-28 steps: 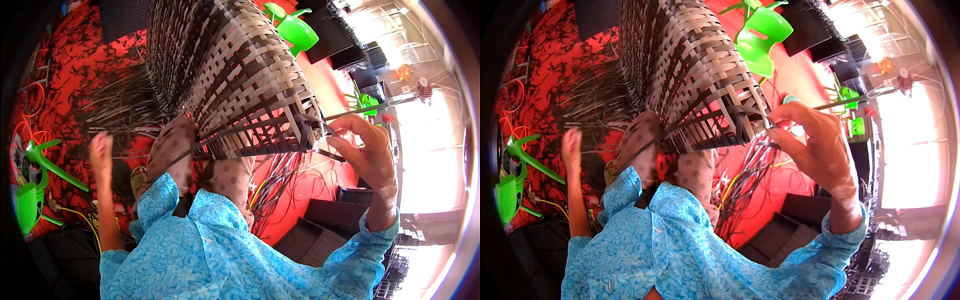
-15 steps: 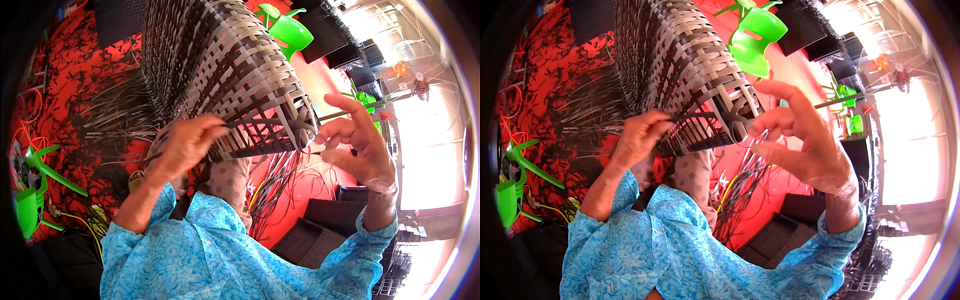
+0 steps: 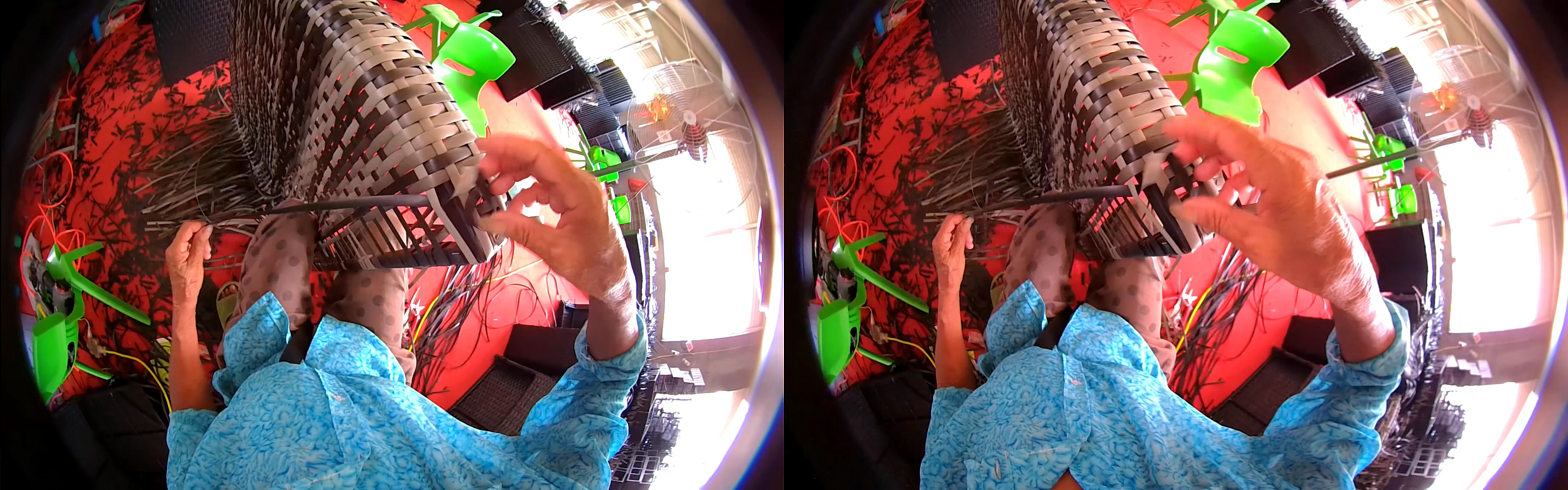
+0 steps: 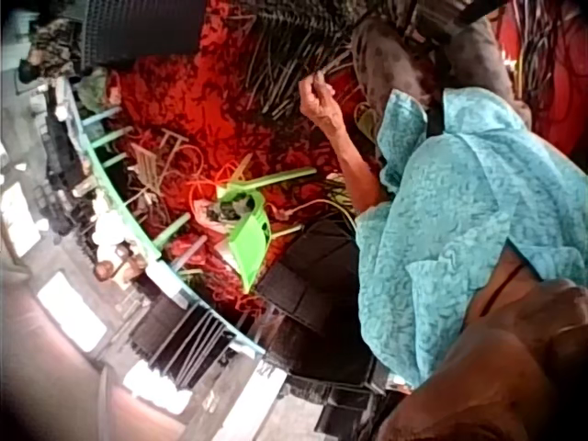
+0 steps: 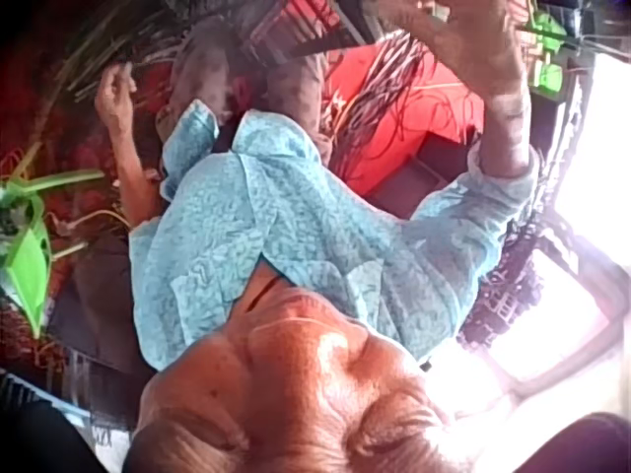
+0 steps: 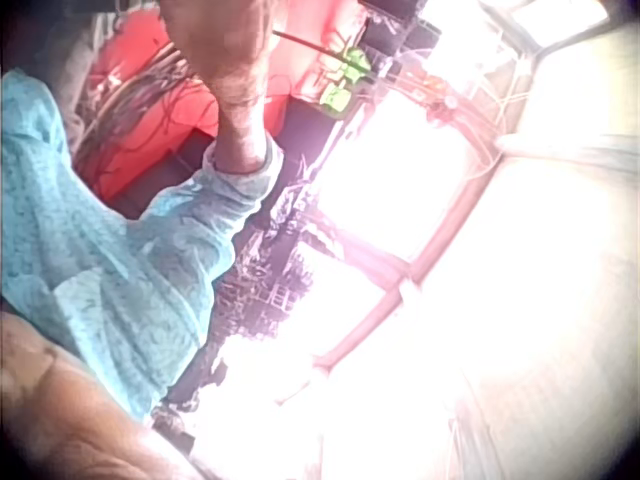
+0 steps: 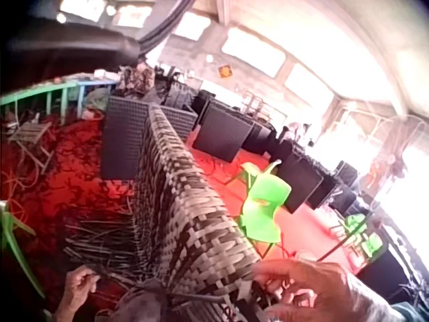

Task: The person weaves plastic strips through the frame of a wicker chair by hand, threading, wrapping, and tightening the strips along the edges.

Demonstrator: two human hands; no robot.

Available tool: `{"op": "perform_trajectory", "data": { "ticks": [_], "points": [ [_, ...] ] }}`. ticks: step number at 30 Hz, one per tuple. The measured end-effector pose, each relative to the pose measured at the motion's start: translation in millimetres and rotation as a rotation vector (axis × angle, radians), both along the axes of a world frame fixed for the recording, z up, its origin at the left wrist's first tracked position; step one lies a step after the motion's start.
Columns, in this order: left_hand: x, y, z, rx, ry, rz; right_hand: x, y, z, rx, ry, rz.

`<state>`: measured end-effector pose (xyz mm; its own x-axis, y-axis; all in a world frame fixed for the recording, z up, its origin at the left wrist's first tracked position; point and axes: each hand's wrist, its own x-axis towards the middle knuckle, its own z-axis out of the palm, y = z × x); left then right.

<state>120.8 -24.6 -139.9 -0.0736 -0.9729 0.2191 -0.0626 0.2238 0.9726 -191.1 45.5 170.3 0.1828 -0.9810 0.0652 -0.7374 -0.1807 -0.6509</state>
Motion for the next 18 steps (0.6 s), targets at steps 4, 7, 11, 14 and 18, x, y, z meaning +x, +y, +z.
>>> {"op": "perform_trajectory", "data": {
  "ticks": [4, 7, 11, 14, 18],
  "points": [
    [16, 5, -15, 0.006, -0.047, 0.038, -2, 10, 8, 0.081, 0.19, 0.036],
    [19, 12, -25, 0.052, -0.066, 0.053, -9, 9, -3, -0.049, 0.235, 0.102],
    [29, 20, -39, -0.022, -0.199, 0.043, -7, 10, -10, -0.189, 0.275, 0.132],
    [19, 17, -30, 0.068, -0.389, -0.072, -1, 10, -17, -0.226, 0.304, 0.122],
    [-43, 19, 63, -0.142, -0.161, -0.109, 2, 7, -19, -0.212, 0.213, 0.046]
  ]
}}
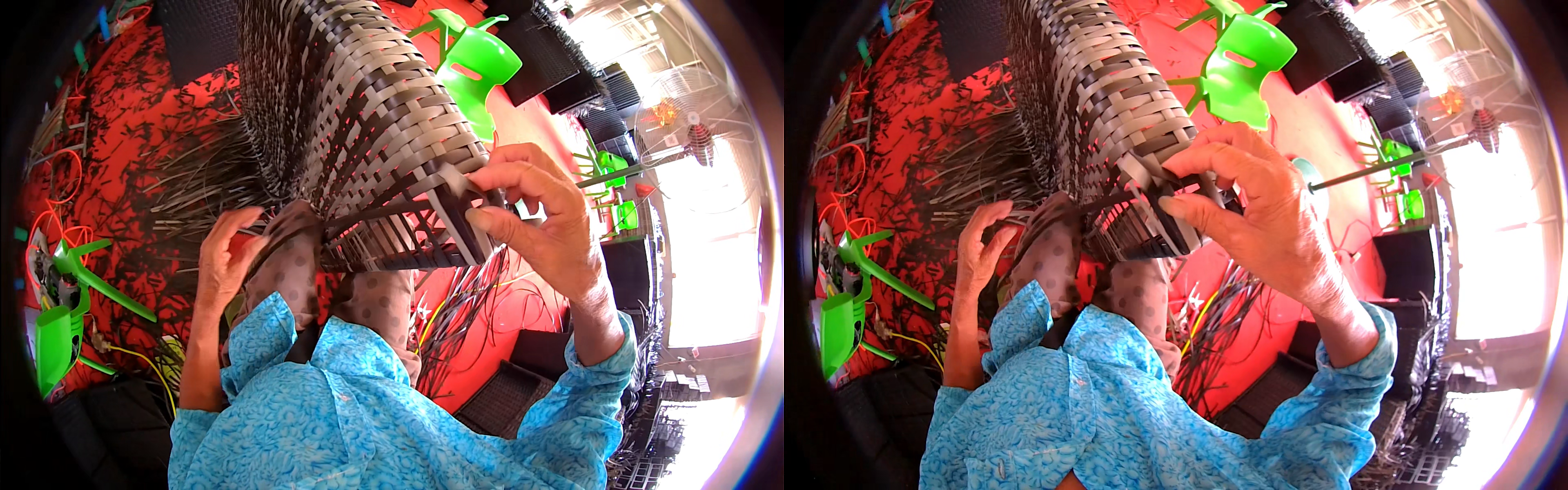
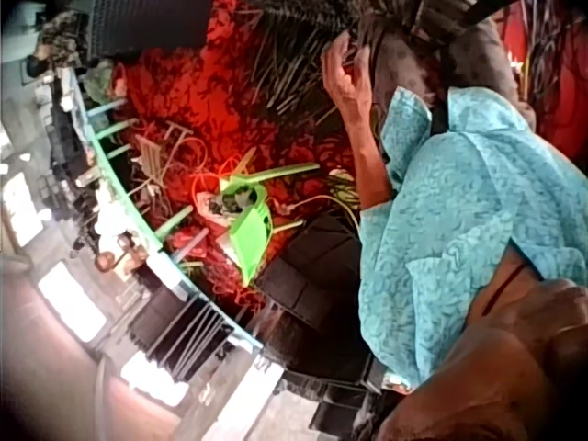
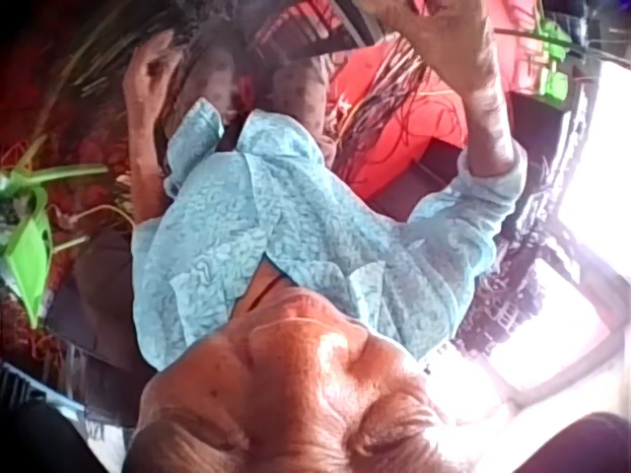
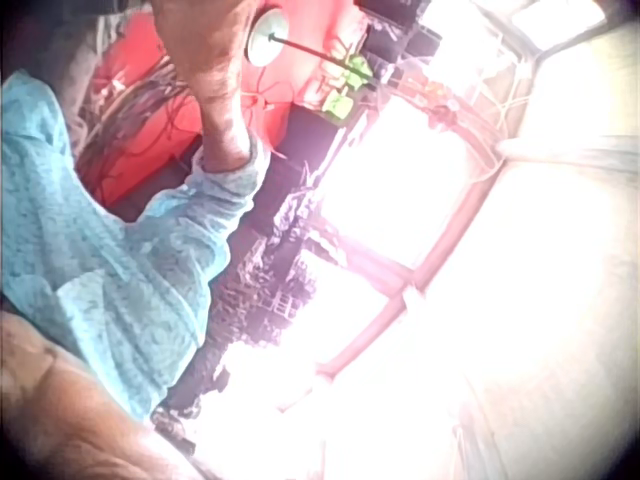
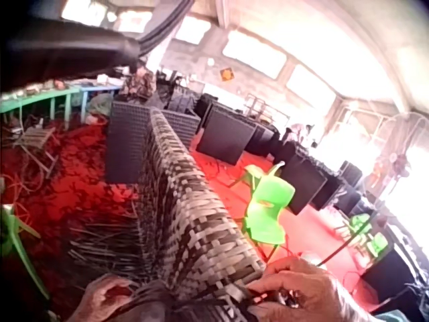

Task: The person weaves plastic strips through the frame of a wicker chair by hand, threading, wrapping, and tightening the strips along the edges.

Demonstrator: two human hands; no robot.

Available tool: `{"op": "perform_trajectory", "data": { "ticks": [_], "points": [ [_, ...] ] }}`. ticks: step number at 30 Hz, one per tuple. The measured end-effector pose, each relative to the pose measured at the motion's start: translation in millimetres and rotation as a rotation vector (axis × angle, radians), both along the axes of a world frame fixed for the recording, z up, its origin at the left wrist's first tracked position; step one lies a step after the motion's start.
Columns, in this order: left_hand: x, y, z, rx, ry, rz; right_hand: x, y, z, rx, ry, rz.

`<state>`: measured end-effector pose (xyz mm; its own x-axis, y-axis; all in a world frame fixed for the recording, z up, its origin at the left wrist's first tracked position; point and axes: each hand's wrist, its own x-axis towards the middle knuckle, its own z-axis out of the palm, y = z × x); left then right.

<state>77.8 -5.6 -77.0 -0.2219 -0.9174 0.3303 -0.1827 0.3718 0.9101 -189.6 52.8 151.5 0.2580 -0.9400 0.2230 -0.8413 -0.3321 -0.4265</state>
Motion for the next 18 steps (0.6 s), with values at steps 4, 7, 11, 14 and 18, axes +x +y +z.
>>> {"op": "perform_trajectory", "data": {
  "ticks": [4, 7, 11, 14, 18],
  "points": [
    [-47, -4, 75, -0.24, 0.083, -0.184, -6, -3, 3, -0.119, 0.083, 0.038],
    [-77, -1, 109, -0.339, 0.153, -0.253, -12, -2, -3, 0.106, -0.198, -0.046],
    [-105, 0, 130, -0.433, 0.271, -0.289, -11, -5, -7, -0.079, -0.076, 0.057],
    [-116, -2, 133, -0.595, 0.276, -0.288, -10, -4, -2, -0.171, 0.058, 0.211],
    [-118, -3, 142, -0.599, 0.321, -0.323, -13, -6, -6, -0.4, 0.189, 0.273]
  ]
}}
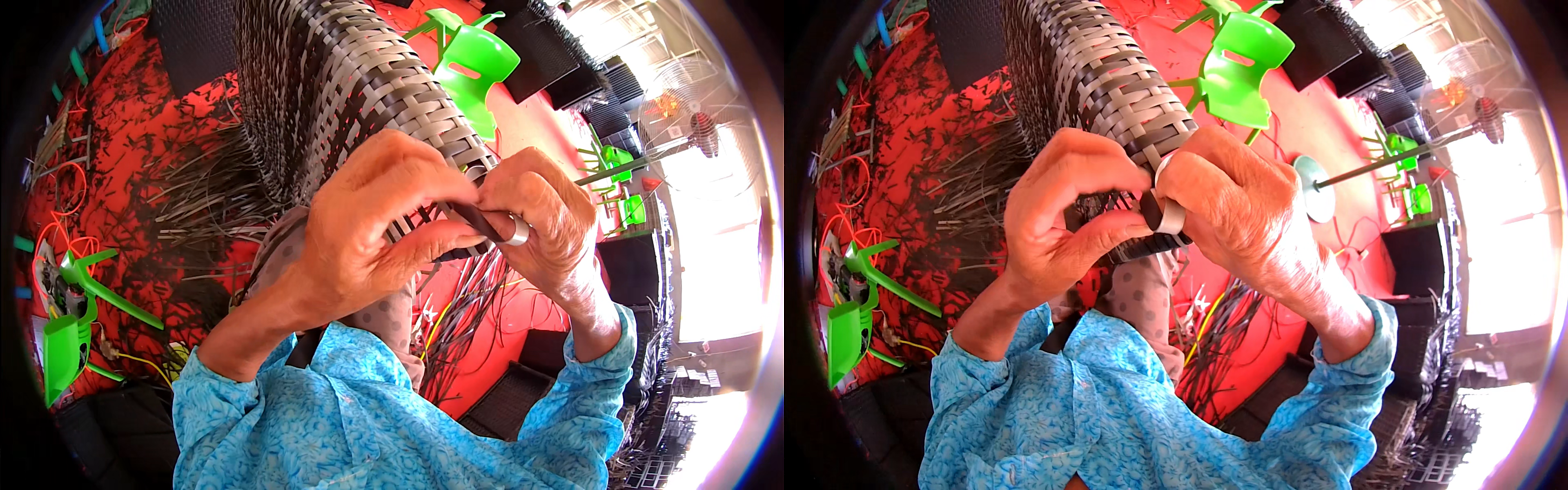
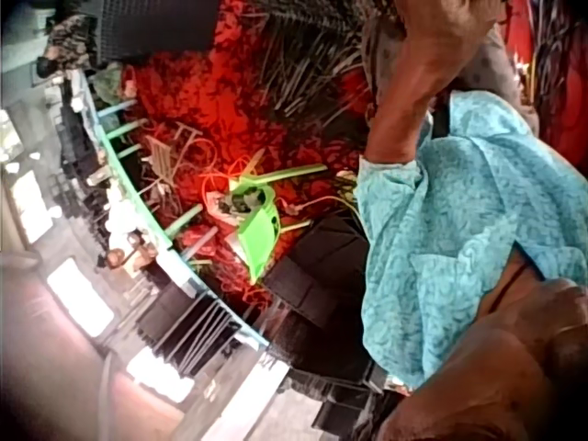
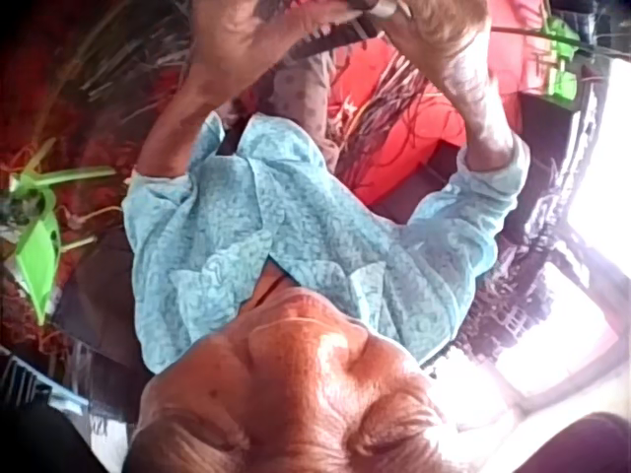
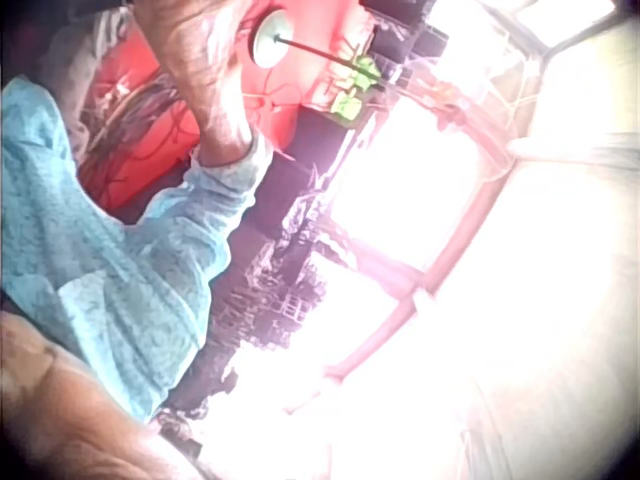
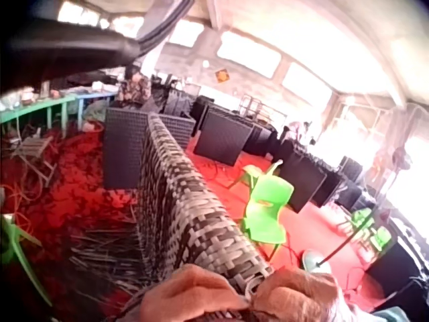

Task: The person weaves plastic strips through the frame of a wicker chair by hand, threading, wrapping, and tightening the strips along the edges.

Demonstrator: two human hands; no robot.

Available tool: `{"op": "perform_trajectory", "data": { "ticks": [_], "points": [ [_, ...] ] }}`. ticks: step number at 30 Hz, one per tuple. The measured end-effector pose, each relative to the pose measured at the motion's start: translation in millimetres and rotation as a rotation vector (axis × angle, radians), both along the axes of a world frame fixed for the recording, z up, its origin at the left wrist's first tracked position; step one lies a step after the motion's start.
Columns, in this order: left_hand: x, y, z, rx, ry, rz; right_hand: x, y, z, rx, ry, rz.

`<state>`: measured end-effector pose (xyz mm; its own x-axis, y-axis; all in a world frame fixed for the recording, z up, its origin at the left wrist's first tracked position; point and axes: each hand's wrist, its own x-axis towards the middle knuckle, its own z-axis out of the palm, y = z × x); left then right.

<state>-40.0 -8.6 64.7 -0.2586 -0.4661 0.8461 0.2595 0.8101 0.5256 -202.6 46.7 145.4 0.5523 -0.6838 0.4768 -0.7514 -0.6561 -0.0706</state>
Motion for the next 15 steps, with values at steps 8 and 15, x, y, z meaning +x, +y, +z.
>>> {"op": "perform_trajectory", "data": {
  "ticks": [8, 15],
  "points": [
    [14, -9, 9, 0.023, 0.011, -0.312, 2, -6, -4, -0.017, 0.084, 0.042],
    [36, -10, -9, 0.424, 0.105, -0.676, -5, -13, -2, -0.098, 0.095, -0.162]
  ]
}}
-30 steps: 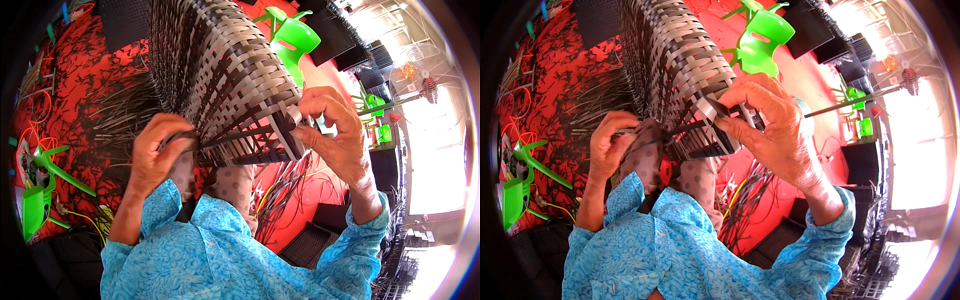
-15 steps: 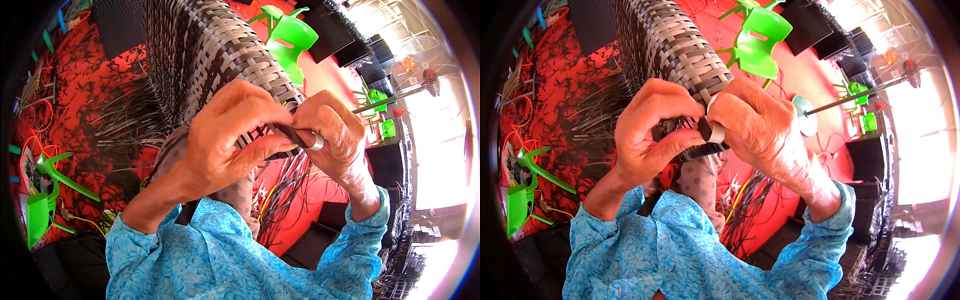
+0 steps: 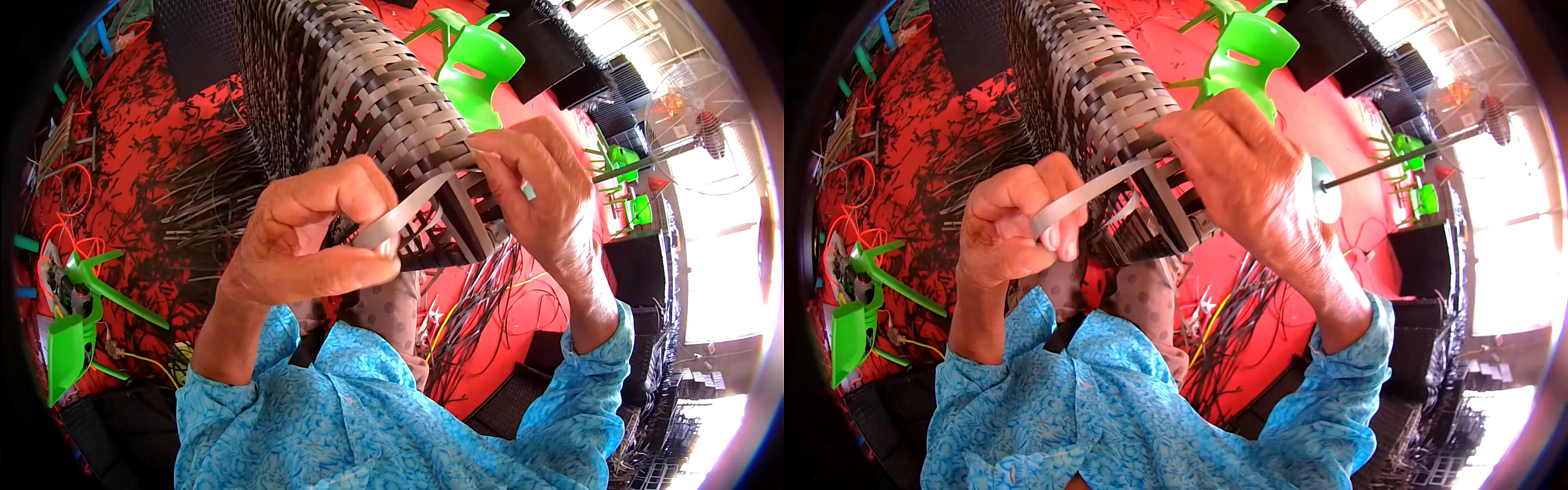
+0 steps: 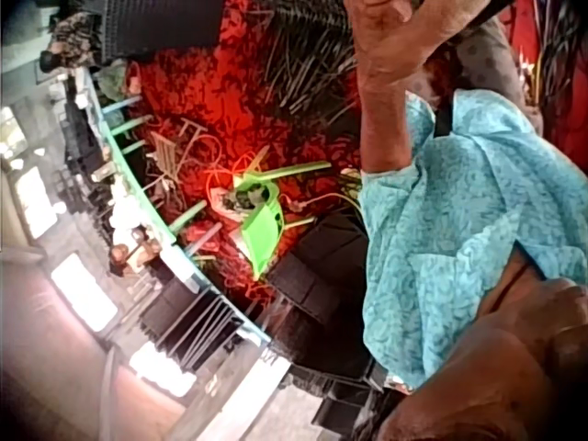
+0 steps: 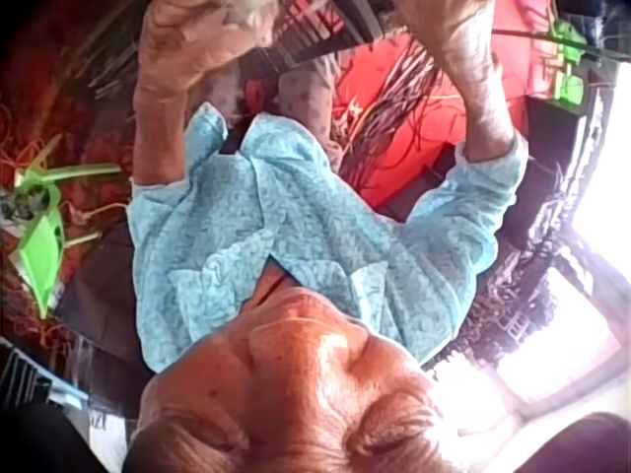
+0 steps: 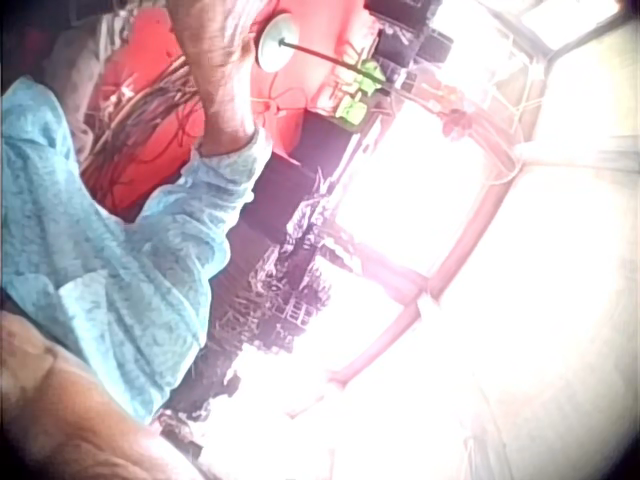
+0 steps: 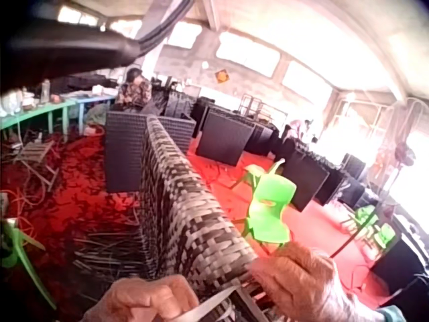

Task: The person weaves plastic strips through the frame of a wicker chair by hand, threading, wrapping, and tightening the strips along the edges.

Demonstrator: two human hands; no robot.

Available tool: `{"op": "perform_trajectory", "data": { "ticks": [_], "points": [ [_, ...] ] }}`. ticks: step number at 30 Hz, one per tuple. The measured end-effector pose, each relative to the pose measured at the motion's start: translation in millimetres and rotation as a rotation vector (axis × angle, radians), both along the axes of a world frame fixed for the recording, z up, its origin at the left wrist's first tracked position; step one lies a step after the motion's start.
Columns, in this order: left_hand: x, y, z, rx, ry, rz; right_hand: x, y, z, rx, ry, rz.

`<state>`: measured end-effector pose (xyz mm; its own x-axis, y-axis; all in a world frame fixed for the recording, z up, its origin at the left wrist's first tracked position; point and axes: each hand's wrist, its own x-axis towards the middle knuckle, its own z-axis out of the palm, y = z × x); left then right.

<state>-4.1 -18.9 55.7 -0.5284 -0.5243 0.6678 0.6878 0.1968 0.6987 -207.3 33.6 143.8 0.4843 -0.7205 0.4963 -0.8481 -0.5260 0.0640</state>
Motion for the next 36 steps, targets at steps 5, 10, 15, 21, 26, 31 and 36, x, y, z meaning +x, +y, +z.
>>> {"op": "perform_trajectory", "data": {
  "ticks": [5, 10, 15, 21, 26, 31, 36],
  "points": [
    [10, -10, -13, -0.031, -0.035, -0.007, -4, -4, 3, 0.28, -0.261, 0.056],
    [15, -2, -8, -0.069, -0.072, 0.091, 0, -5, 2, 0.23, -0.132, 0.066],
    [18, 6, 2, -0.358, -0.269, 0.538, -2, -6, -6, 0.103, -0.049, 0.021],
    [15, 15, 19, -0.744, -0.335, 1.203, -4, -8, -13, -0.034, -0.082, 0.047],
    [7, 13, 27, -0.826, -0.225, 1.403, 10, -8, 13, 0.452, -0.368, 0.146],
    [10, 8, 33, -0.917, -0.272, 1.424, 6, -10, 15, 0.419, -0.302, 0.254],
    [28, 0, 40, -0.646, -0.26, 0.729, 4, -2, 13, 0.296, -0.282, 0.209]
  ]
}}
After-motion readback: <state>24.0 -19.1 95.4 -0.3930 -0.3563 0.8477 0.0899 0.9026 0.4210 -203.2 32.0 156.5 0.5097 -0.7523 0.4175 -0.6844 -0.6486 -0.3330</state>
